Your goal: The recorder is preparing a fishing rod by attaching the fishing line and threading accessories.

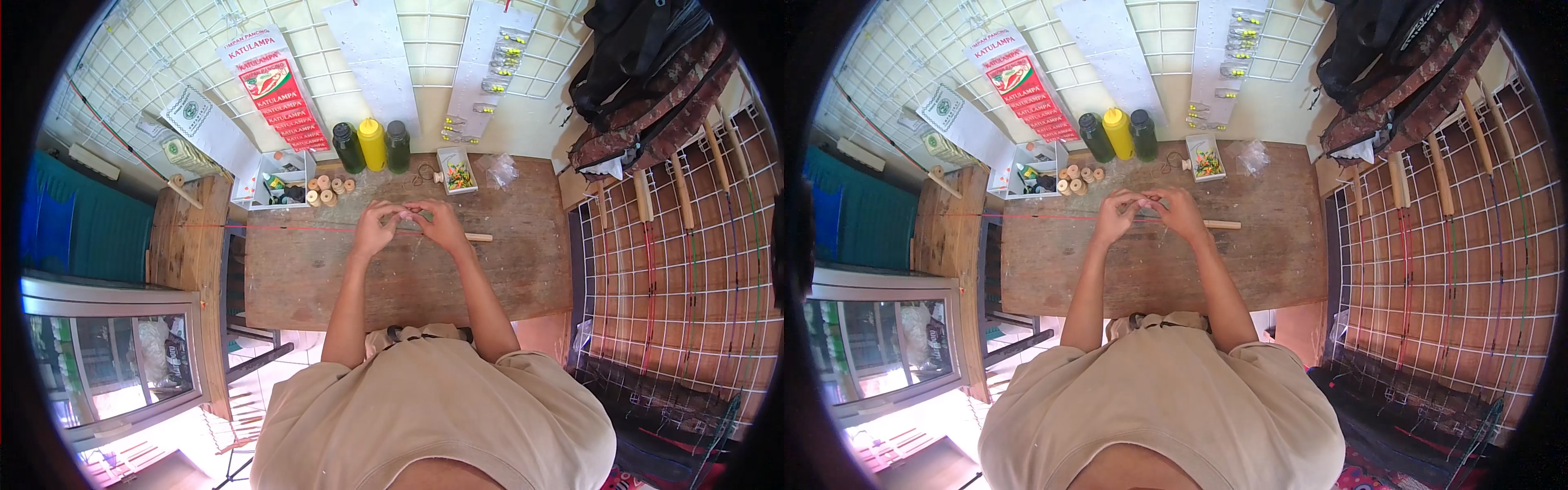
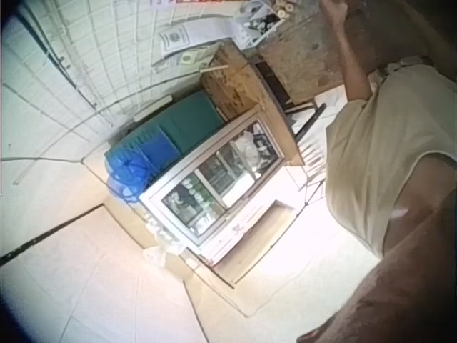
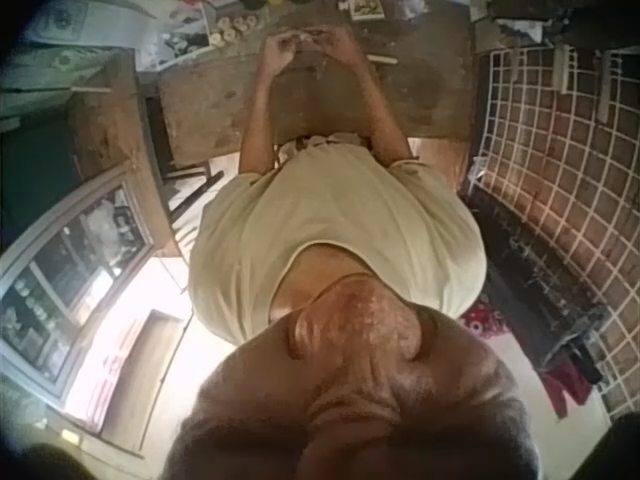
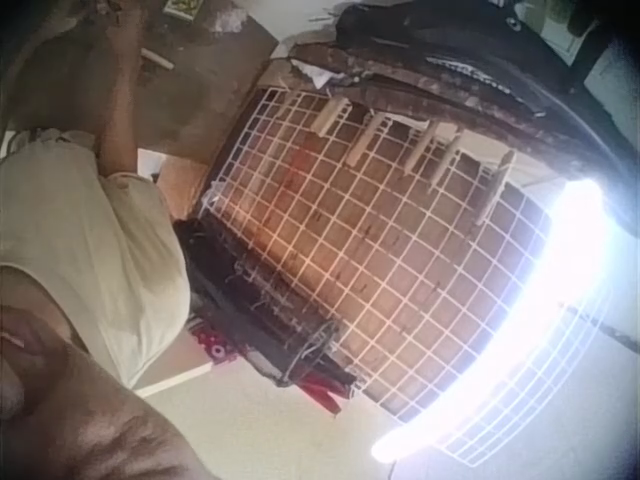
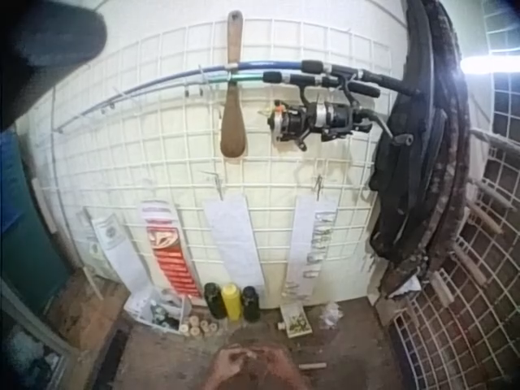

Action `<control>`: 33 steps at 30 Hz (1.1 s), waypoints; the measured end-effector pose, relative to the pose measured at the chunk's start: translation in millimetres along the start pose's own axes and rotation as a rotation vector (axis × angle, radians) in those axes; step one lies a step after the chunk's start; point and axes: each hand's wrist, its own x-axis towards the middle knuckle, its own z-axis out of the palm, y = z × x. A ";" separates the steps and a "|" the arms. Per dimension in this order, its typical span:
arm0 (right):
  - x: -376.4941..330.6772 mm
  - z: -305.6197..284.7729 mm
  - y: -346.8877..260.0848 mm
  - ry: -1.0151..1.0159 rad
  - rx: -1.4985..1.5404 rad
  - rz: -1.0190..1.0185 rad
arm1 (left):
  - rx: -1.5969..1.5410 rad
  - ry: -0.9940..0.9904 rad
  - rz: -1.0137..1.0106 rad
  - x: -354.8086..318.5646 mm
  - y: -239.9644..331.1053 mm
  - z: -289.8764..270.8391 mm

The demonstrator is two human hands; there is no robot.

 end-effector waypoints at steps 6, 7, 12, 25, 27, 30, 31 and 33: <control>-1.6 -12.1 1.6 0.037 -0.010 0.034 | -0.049 0.068 -0.098 -4.3 -14.2 -10.8; -0.7 -14.9 4.0 0.035 -0.009 0.035 | -0.057 0.078 -0.131 -3.3 -14.0 -12.6; 1.4 -23.8 23.9 0.205 0.015 0.030 | -0.085 0.209 -0.126 0.6 -9.5 -14.2; -16.2 -22.0 28.6 0.382 -0.842 0.061 | -0.022 0.188 -0.217 -12.8 -33.4 1.0; -10.6 -11.1 22.3 0.200 -0.347 -0.181 | -0.033 0.131 -0.231 -10.8 -21.8 7.6; -9.1 14.0 8.6 0.065 -0.094 -0.173 | -0.036 0.084 -0.188 -15.0 -31.6 11.2; -8.3 14.4 9.2 0.066 -0.094 -0.171 | -0.038 0.072 -0.126 -13.7 -27.6 10.7; -6.5 14.9 10.0 -0.053 0.108 0.070 | 0.013 0.063 -0.124 -14.7 -19.0 8.8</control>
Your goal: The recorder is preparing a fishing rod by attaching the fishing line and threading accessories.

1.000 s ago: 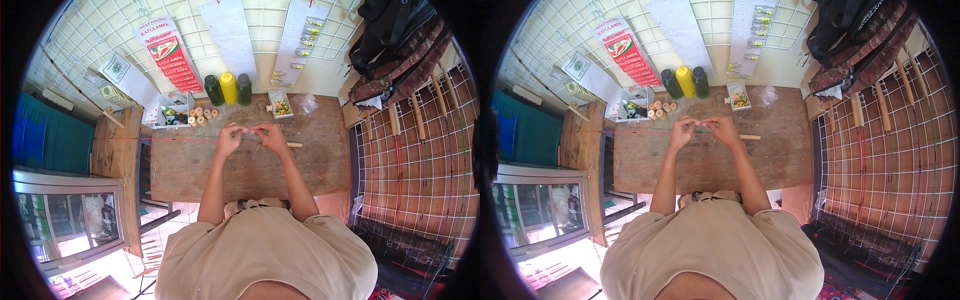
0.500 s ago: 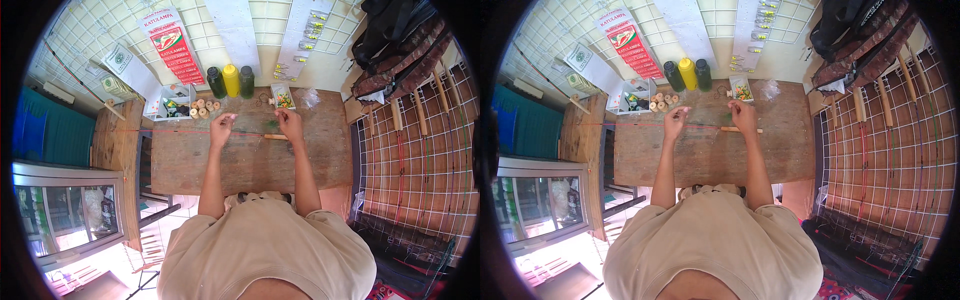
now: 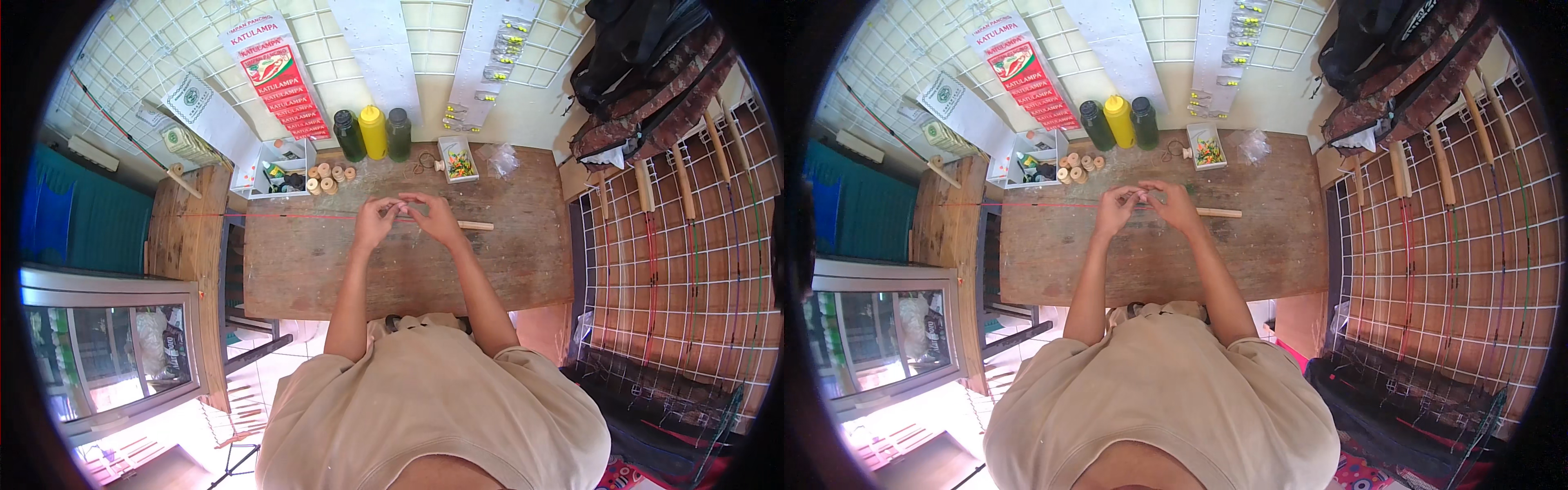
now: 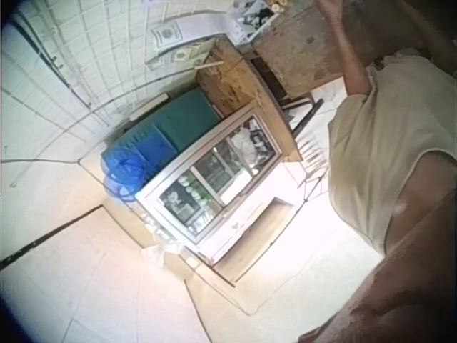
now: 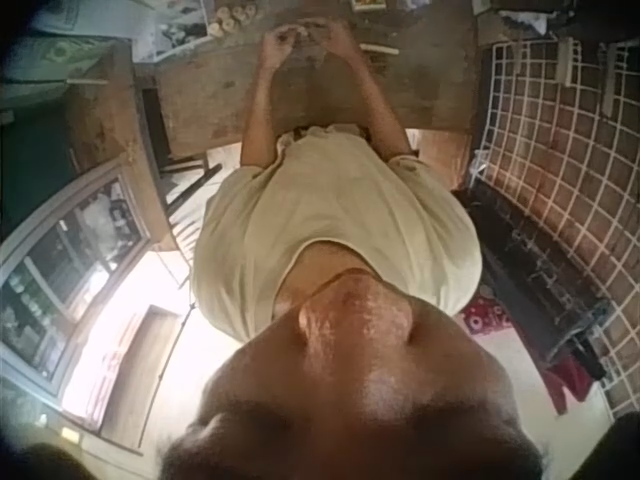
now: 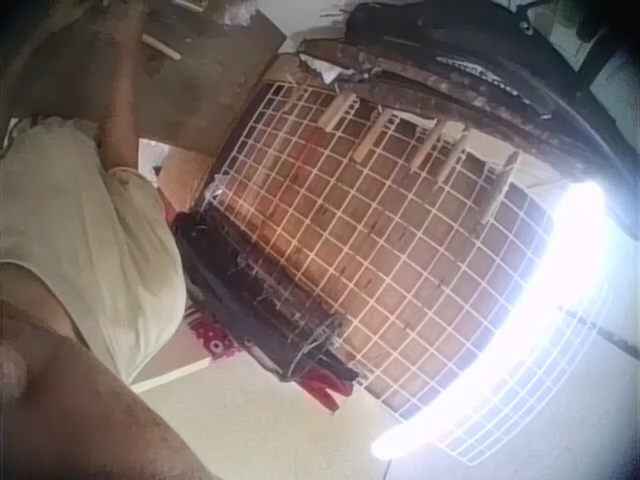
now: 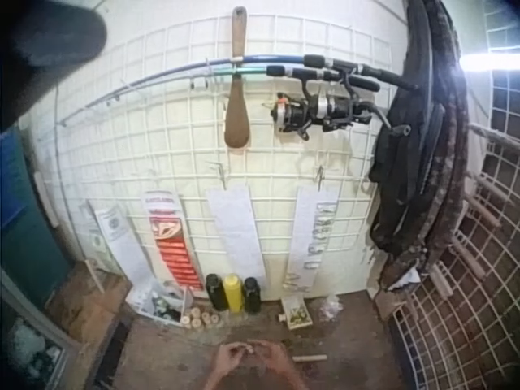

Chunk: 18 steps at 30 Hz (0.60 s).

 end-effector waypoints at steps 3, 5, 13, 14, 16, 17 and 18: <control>0.1 3.9 3.6 0.056 0.087 0.034 | 0.035 -0.027 -0.039 0.2 4.4 -3.9; 0.9 4.2 0.9 0.033 0.131 0.065 | 0.017 -0.052 -0.085 -0.9 3.3 -5.9; -2.6 -5.3 2.4 0.027 0.073 0.094 | -0.396 -0.142 -0.171 -3.0 -1.8 4.1; -3.7 -8.3 2.2 0.023 0.009 0.098 | -0.398 -0.144 -0.171 -3.2 2.5 4.9; -5.4 -12.5 3.9 0.018 -0.055 0.102 | -0.327 -0.146 -0.212 -4.6 10.9 3.3; -6.0 -13.5 5.6 0.023 -0.065 0.080 | -0.328 -0.145 -0.212 -5.3 6.1 4.5; -6.4 -14.0 7.3 0.026 -0.076 0.057 | -0.332 -0.124 -0.200 -6.4 -2.5 6.5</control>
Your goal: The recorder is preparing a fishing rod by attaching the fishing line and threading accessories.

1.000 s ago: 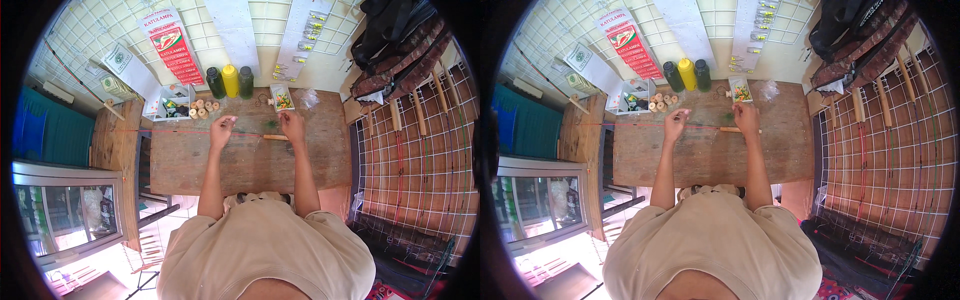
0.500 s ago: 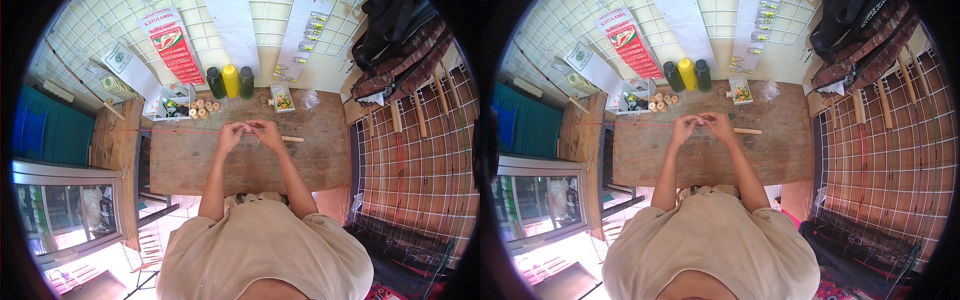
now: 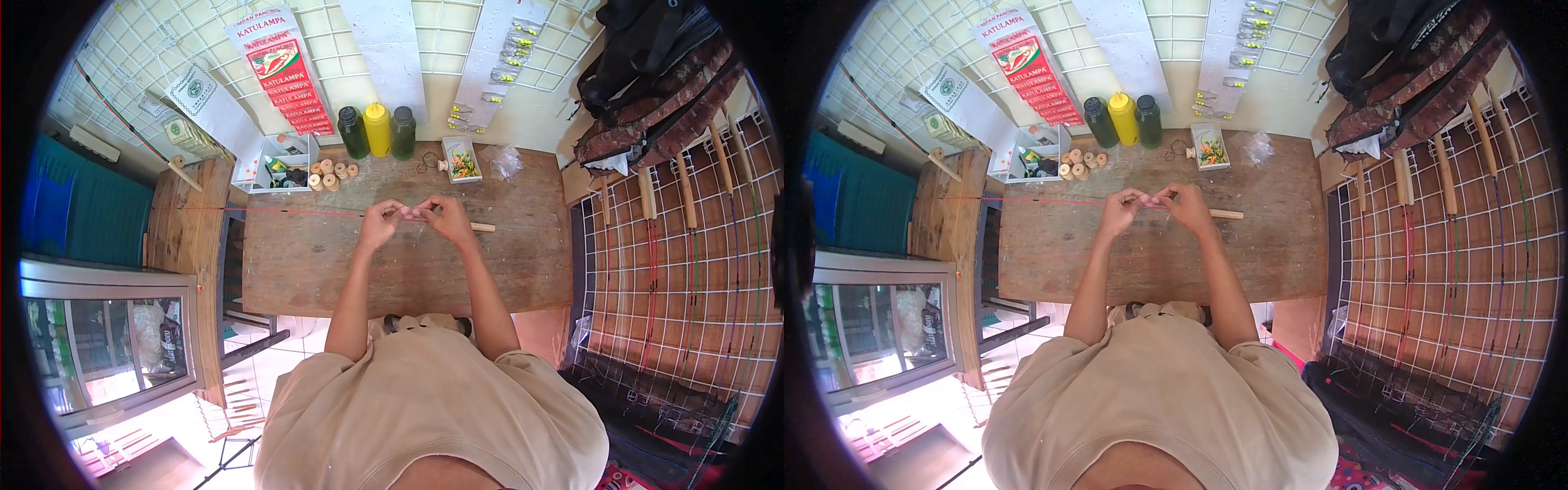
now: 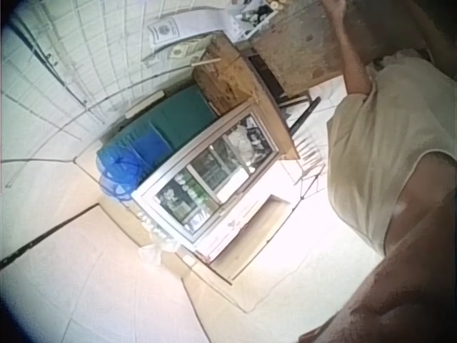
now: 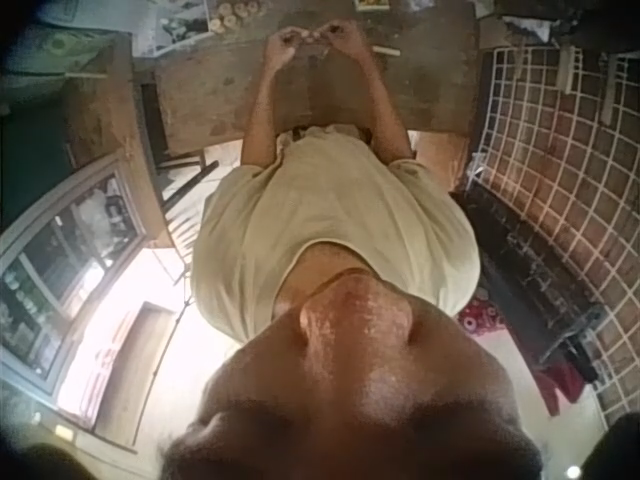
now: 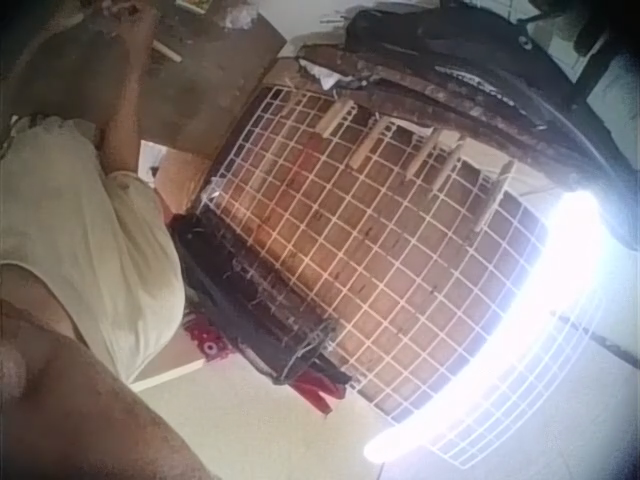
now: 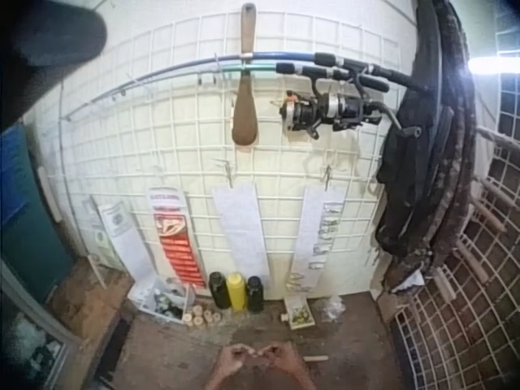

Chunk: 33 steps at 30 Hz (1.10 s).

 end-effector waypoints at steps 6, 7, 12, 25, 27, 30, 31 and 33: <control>6.0 10.8 9.2 0.263 -0.062 -0.488 | -0.043 0.054 0.058 -7.3 -8.8 2.4; 4.6 15.2 8.6 0.258 -0.059 -0.489 | -0.047 0.049 0.055 -9.2 -10.0 0.5; 0.3 29.9 3.8 0.050 0.094 -0.045 | 0.031 0.101 0.056 -13.1 -10.2 -13.6; 27.5 56.9 -23.8 0.019 -0.354 -0.167 | 0.327 0.122 0.159 -3.8 -6.9 -68.5; 31.9 66.6 -13.6 0.210 -0.196 -0.421 | 0.367 0.102 0.146 0.4 -9.8 -71.0; 29.0 78.4 -9.9 0.184 0.032 -0.246 | 0.377 0.060 0.118 0.6 -25.7 -73.6; 29.7 79.8 -4.9 0.190 0.029 -0.244 | 0.342 0.025 0.113 2.4 -26.7 -73.6; 29.9 81.6 4.8 0.121 0.012 -0.173 | 0.340 0.022 0.106 3.8 -28.7 -74.7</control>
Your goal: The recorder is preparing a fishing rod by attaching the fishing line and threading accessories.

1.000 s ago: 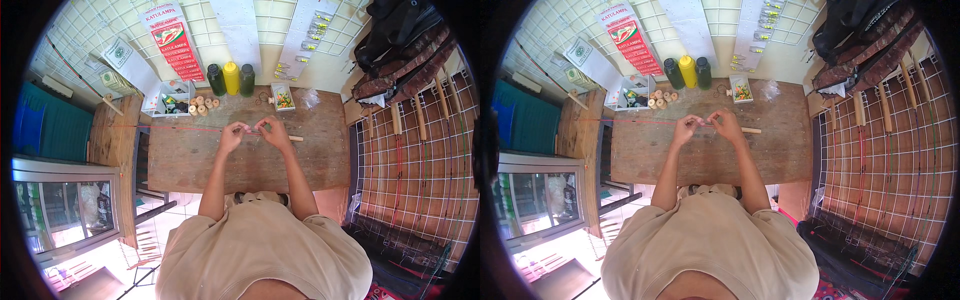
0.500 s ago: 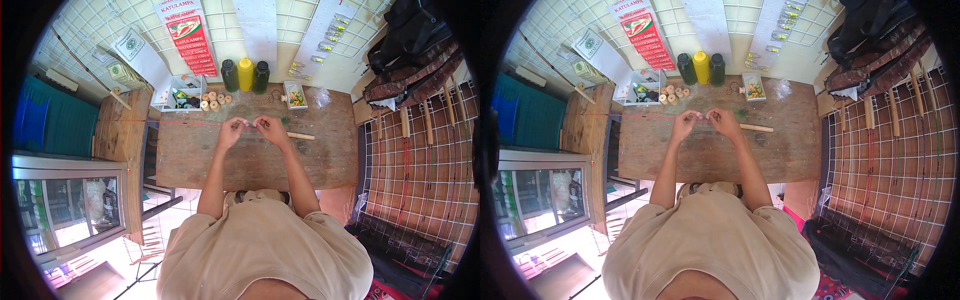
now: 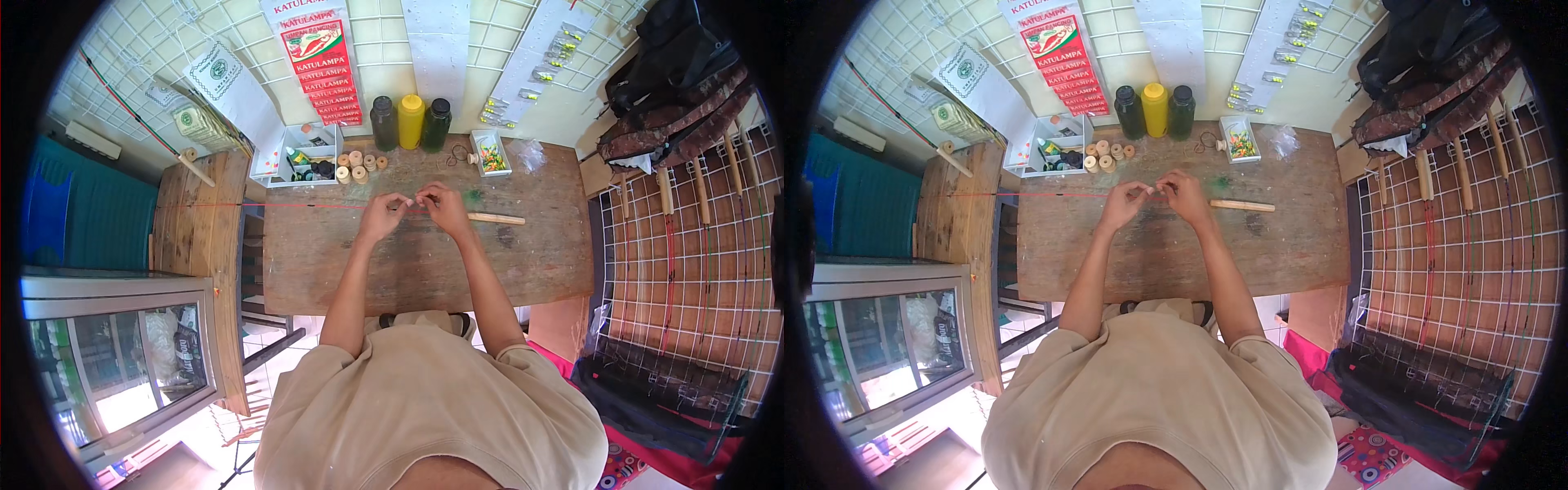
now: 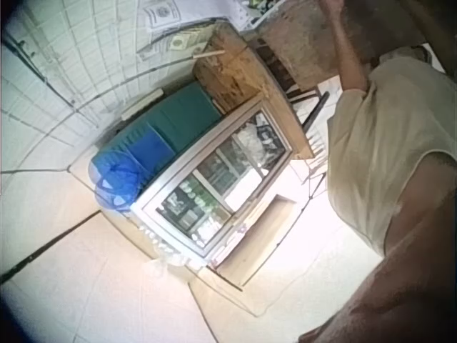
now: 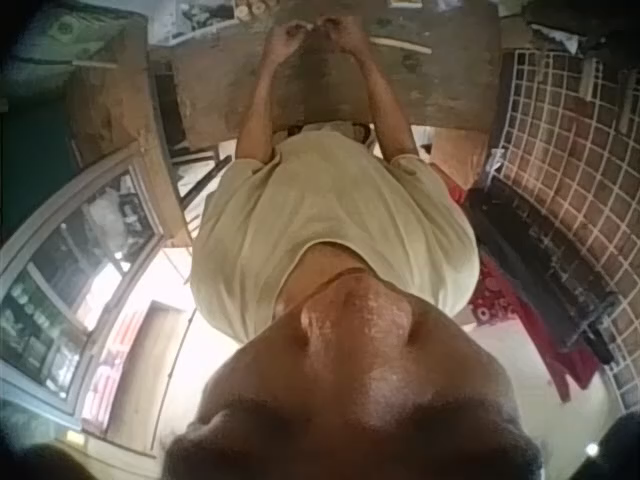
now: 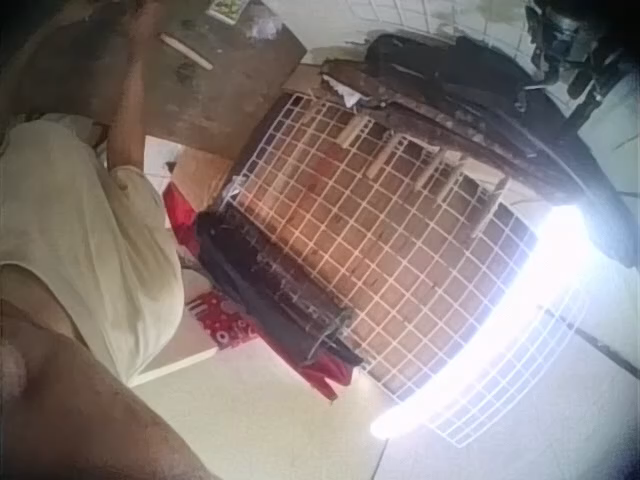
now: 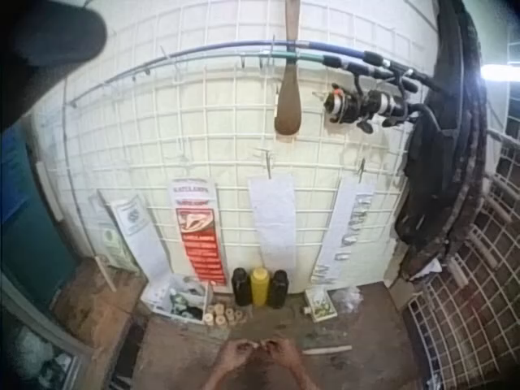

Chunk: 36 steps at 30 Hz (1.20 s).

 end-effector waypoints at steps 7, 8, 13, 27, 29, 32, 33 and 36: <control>-1.9 5.2 -12.5 -0.074 -0.126 0.115 | -0.027 -0.002 0.034 2.4 -2.4 -10.6; -1.7 6.2 -12.1 -0.061 -0.156 0.081 | -0.026 -0.007 0.037 2.6 -1.5 -11.9; 1.1 8.7 -17.0 -0.037 -0.169 0.045 | -0.023 -0.023 0.026 3.6 -4.6 -12.1; -7.9 23.3 0.1 0.067 0.095 0.080 | -0.077 -0.035 0.028 5.7 -18.7 -6.3; -6.8 23.4 3.4 0.059 0.073 0.066 | -0.097 -0.028 0.033 5.9 -17.6 -7.6; -4.5 19.0 2.9 0.036 0.021 0.094 | -0.054 -0.017 0.010 5.0 -20.3 -9.9; -3.5 16.4 1.9 0.020 -0.009 0.135 | 0.004 -0.006 0.006 3.9 -24.0 -10.5; -0.2 1.5 -3.1 -0.002 -0.170 0.111 | 0.250 -0.004 0.069 -4.2 -24.3 -12.7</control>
